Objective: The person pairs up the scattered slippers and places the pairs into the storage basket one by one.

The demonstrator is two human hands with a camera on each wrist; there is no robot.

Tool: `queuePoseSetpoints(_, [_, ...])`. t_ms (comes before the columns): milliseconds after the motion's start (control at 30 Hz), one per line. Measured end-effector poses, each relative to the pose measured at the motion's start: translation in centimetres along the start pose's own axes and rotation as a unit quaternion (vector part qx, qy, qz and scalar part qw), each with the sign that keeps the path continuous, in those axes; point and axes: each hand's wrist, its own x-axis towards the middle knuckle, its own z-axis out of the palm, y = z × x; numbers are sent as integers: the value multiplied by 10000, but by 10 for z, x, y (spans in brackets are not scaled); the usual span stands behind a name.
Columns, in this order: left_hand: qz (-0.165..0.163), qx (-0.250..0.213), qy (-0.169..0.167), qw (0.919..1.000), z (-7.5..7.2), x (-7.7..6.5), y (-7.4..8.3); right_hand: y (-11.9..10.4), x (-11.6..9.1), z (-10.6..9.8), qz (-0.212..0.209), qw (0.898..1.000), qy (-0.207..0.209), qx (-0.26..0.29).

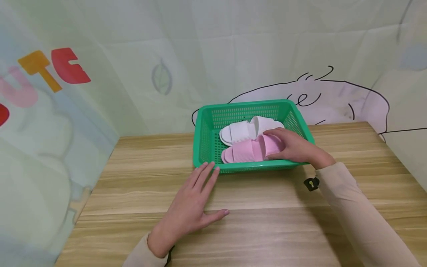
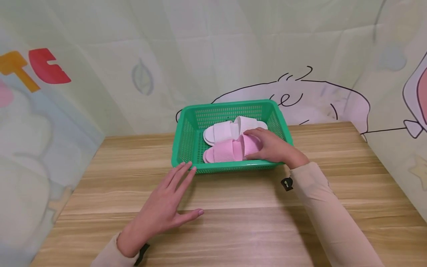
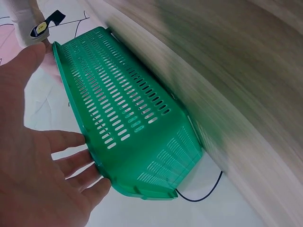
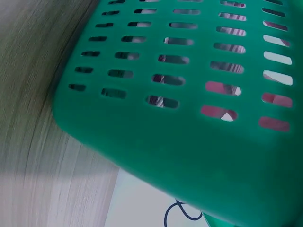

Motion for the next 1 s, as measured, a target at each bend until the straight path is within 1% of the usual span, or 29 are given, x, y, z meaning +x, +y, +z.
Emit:
queuePoseSetpoints(200, [13,-22,31,10000,1,0,0,1,0,0,-57,10000,-2,-11])
queuePoseSetpoints(400, [21,-30,69,10000,2,0,0,3,1,0,53,9999,-68,53])
queuePoseSetpoints(600, [2,-29,13,10000,2,0,1,2,0,1,200,9996,-156,110])
queuePoseSetpoints(767, [-10,-43,12,10000,1,0,2,0,-1,0,208,9995,-159,177])
queuePoseSetpoints(1000, [-5,-62,-4,10000,-1,0,3,0,-1,0,220,9995,-182,137])
